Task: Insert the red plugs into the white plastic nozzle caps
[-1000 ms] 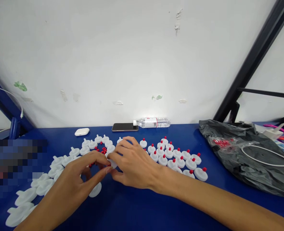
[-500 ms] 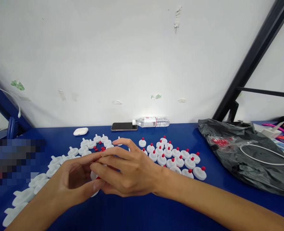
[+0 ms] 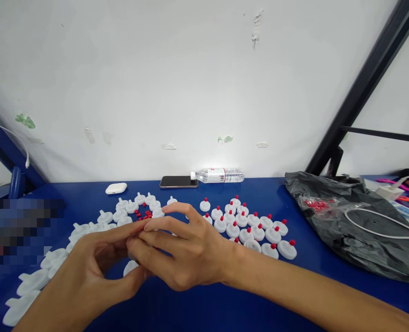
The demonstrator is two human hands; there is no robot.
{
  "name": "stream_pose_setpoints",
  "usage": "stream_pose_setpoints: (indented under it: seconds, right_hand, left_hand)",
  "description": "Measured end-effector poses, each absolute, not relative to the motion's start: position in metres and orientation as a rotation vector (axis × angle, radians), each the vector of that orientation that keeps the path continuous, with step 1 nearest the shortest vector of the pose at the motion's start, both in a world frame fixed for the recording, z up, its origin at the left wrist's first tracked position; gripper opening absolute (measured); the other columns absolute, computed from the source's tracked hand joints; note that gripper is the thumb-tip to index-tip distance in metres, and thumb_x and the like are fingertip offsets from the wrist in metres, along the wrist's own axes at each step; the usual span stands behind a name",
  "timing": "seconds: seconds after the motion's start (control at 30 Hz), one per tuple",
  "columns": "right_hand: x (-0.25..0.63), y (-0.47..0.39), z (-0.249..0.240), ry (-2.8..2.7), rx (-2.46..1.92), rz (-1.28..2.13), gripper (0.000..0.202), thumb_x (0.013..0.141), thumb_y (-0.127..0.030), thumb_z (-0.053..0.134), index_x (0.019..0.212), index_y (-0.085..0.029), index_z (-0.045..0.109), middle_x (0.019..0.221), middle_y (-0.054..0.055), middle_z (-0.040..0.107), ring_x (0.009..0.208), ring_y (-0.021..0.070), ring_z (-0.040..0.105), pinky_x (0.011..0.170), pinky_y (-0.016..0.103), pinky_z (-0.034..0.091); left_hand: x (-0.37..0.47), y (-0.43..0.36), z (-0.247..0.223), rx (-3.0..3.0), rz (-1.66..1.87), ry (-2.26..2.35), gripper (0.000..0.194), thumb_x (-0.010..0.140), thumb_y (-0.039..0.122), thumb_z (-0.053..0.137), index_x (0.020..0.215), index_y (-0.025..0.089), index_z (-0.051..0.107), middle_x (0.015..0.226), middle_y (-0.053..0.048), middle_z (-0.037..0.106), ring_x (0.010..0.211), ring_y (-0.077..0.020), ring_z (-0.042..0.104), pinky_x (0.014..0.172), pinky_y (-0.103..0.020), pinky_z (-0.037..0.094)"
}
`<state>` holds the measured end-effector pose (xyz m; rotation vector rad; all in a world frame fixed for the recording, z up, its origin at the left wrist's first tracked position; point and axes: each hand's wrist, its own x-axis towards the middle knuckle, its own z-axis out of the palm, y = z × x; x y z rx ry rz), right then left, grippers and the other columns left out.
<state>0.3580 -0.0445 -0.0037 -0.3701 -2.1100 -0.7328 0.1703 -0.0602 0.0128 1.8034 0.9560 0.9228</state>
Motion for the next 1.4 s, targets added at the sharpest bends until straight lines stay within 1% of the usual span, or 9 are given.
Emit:
stream_pose_setpoints:
  seconds: [0.4, 0.53, 0.63, 0.73, 0.87, 0.97, 1.1, 1.3, 1.4]
  right_hand:
    - [0.357, -0.047, -0.005, -2.102, -0.401, -0.776, 0.02, 0.095, -0.009, 0.057, 0.105, -0.012, 0.074, 0.091, 0.0, 0.081, 0.098, 0.0141, 0.067, 0.097, 0.038, 0.045]
    - [0.359, -0.041, -0.008, -2.156, -0.535, -0.65, 0.017, 0.101, -0.021, 0.061, 0.114, -0.016, 0.071, 0.102, 0.0, 0.081, 0.101, 0.0176, 0.068, 0.103, 0.042, 0.042]
    - [0.363, -0.03, -0.01, -2.225, -0.75, -0.39, 0.02, 0.099, -0.028, 0.068, 0.116, -0.018, 0.071, 0.102, 0.002, 0.08, 0.097, 0.0196, 0.068, 0.097, 0.041, 0.045]
    - [0.371, -0.016, -0.014, -2.285, -1.036, -0.059, 0.025, 0.093, -0.033, 0.076, 0.114, -0.02, 0.072, 0.108, 0.005, 0.078, 0.106, 0.0236, 0.068, 0.099, 0.041, 0.046]
    - [0.381, -0.001, -0.02, -2.287, -1.278, 0.15, 0.026, 0.096, -0.037, 0.07, 0.117, -0.022, 0.073, 0.116, 0.008, 0.077, 0.112, 0.0288, 0.067, 0.097, 0.045, 0.049]
    - [0.384, 0.002, -0.022, -2.292, -1.317, 0.184, 0.029, 0.1, -0.039, 0.062, 0.121, -0.022, 0.073, 0.113, 0.008, 0.078, 0.108, 0.0294, 0.069, 0.092, 0.046, 0.052]
    - [0.382, -0.005, -0.02, -2.314, -1.271, 0.175, 0.034, 0.103, -0.04, 0.056, 0.129, -0.022, 0.068, 0.128, 0.008, 0.073, 0.123, 0.0278, 0.062, 0.105, 0.047, 0.048]
    - [0.368, -0.015, -0.019, -2.662, -0.995, -0.156, 0.048, 0.108, -0.039, 0.046, 0.152, -0.019, 0.046, 0.16, 0.013, 0.046, 0.15, 0.0307, 0.038, 0.123, 0.058, 0.028]
    - [0.363, -0.012, -0.022, -2.737, -0.905, -0.223, 0.044, 0.11, -0.031, 0.041, 0.15, -0.014, 0.047, 0.156, 0.011, 0.052, 0.15, 0.0283, 0.038, 0.123, 0.057, 0.027]
  left_hand:
    - [0.171, -0.061, 0.006, 1.878, 1.024, 1.038, 0.055, 0.07, 0.012, 0.063, 0.123, 0.023, 0.075, 0.095, 0.003, 0.082, 0.08, -0.0158, 0.078, 0.08, -0.022, 0.064]
    - [0.159, -0.052, 0.006, 1.874, 0.974, 1.128, 0.054, 0.081, 0.035, 0.071, 0.135, 0.027, 0.067, 0.116, -0.001, 0.08, 0.1, -0.0196, 0.077, 0.092, -0.028, 0.062]
    - [0.142, -0.038, 0.002, 1.979, 0.913, 1.348, 0.052, 0.091, 0.052, 0.057, 0.135, 0.026, 0.066, 0.117, -0.006, 0.079, 0.098, -0.0252, 0.077, 0.088, -0.037, 0.062]
    - [0.129, -0.022, -0.009, 2.296, 0.693, 1.666, 0.043, 0.096, 0.038, 0.04, 0.116, 0.023, 0.075, 0.111, -0.009, 0.079, 0.098, -0.0308, 0.075, 0.089, -0.045, 0.057]
    - [0.125, -0.012, -0.022, 2.447, 0.182, 1.861, 0.041, 0.101, 0.029, 0.036, 0.12, 0.025, 0.072, 0.109, -0.007, 0.077, 0.093, -0.0301, 0.074, 0.081, -0.043, 0.054]
    - [0.129, -0.013, -0.023, 2.448, 0.091, 1.908, 0.037, 0.102, 0.027, 0.039, 0.119, 0.025, 0.071, 0.104, -0.008, 0.077, 0.094, -0.0321, 0.075, 0.076, -0.042, 0.052]
    - [0.134, -0.017, -0.02, 2.486, 0.0, 1.95, 0.033, 0.101, 0.024, 0.042, 0.117, 0.024, 0.072, 0.102, -0.009, 0.077, 0.095, -0.0342, 0.075, 0.069, -0.038, 0.049]
    - [0.139, -0.022, -0.015, 2.628, -0.081, 1.852, 0.036, 0.103, 0.019, 0.038, 0.111, 0.023, 0.074, 0.102, -0.01, 0.078, 0.091, -0.0326, 0.077, 0.065, -0.035, 0.048]
    - [0.141, -0.022, -0.016, 2.664, -0.112, 1.799, 0.034, 0.101, 0.017, 0.042, 0.104, 0.023, 0.075, 0.104, -0.009, 0.077, 0.092, -0.032, 0.077, 0.064, -0.034, 0.048]
